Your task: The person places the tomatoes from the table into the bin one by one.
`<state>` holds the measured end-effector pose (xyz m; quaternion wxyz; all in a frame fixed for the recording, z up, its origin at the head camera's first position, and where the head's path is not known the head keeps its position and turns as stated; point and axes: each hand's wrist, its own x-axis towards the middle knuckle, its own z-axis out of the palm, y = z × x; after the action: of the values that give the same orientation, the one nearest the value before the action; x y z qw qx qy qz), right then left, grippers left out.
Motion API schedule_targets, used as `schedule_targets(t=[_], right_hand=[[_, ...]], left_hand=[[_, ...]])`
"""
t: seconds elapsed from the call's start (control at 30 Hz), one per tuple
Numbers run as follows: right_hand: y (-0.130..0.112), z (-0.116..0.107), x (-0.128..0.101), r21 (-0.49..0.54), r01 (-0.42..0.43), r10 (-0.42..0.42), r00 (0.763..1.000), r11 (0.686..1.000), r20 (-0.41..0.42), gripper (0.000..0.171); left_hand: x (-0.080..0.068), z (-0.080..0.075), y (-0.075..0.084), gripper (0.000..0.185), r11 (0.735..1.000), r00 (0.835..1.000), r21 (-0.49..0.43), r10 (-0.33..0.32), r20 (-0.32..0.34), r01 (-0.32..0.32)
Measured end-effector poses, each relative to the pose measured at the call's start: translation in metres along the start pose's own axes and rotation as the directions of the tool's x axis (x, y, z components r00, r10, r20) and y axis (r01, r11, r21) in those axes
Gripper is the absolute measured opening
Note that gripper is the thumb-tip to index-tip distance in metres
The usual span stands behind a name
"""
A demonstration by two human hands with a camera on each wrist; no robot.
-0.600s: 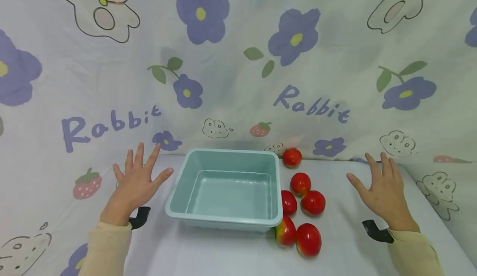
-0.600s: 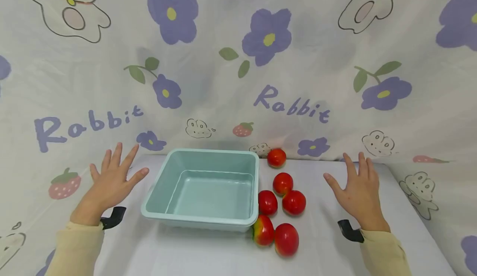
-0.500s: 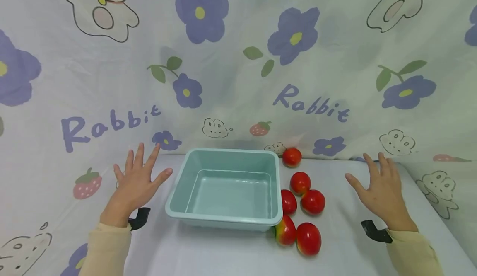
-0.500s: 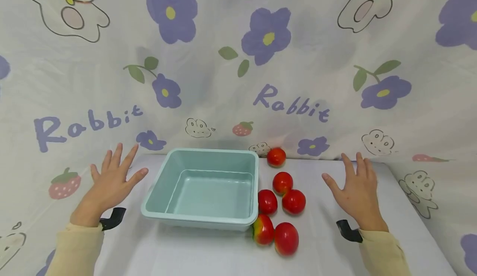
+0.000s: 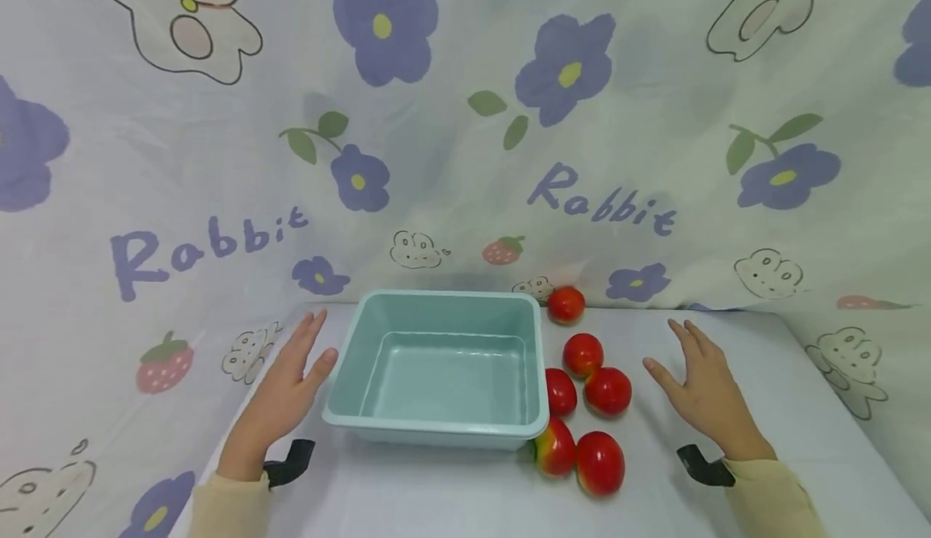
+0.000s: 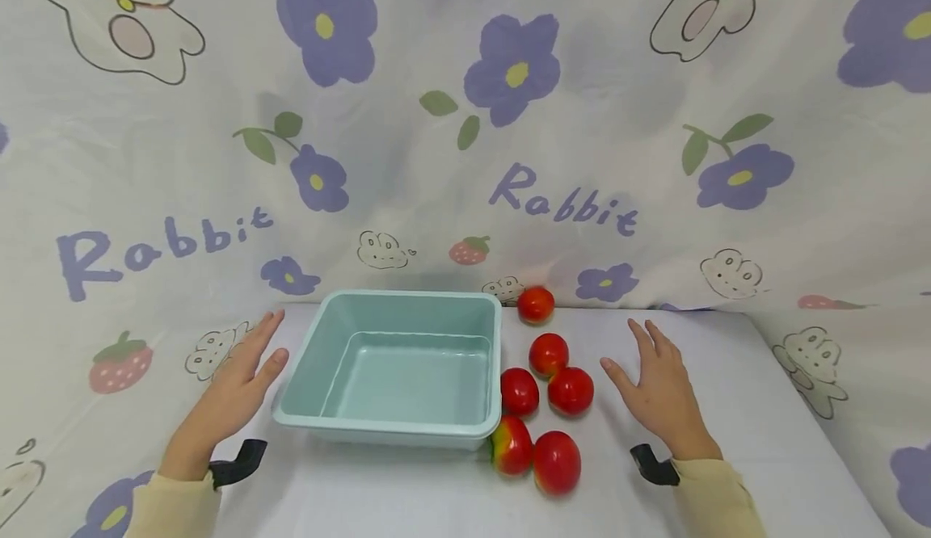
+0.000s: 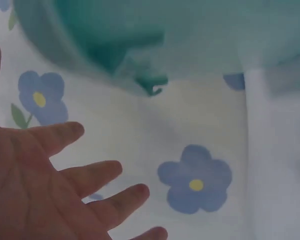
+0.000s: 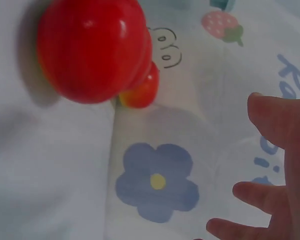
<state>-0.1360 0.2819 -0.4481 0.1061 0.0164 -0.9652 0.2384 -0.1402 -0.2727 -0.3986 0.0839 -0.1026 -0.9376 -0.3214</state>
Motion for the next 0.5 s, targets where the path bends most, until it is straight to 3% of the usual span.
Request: schedule_targets(t=[0.27, 0.5], right_hand=[[0.003, 0.024, -0.007, 0.052, -0.003, -0.004, 0.993, 0.999, 0.119, 0.083], [0.002, 0.046, -0.010, 0.084, -0.002, -0.012, 0.986, 0.997, 0.168, 0.087]], left_hand=[[-0.012, 0.029, 0.004, 0.068, 0.996, 0.999, -0.077, -0.037, -0.013, 0.036], [-0.016, 0.040, 0.010, 0.073, 0.995, 0.999, -0.094, -0.023, -0.040, 0.020]])
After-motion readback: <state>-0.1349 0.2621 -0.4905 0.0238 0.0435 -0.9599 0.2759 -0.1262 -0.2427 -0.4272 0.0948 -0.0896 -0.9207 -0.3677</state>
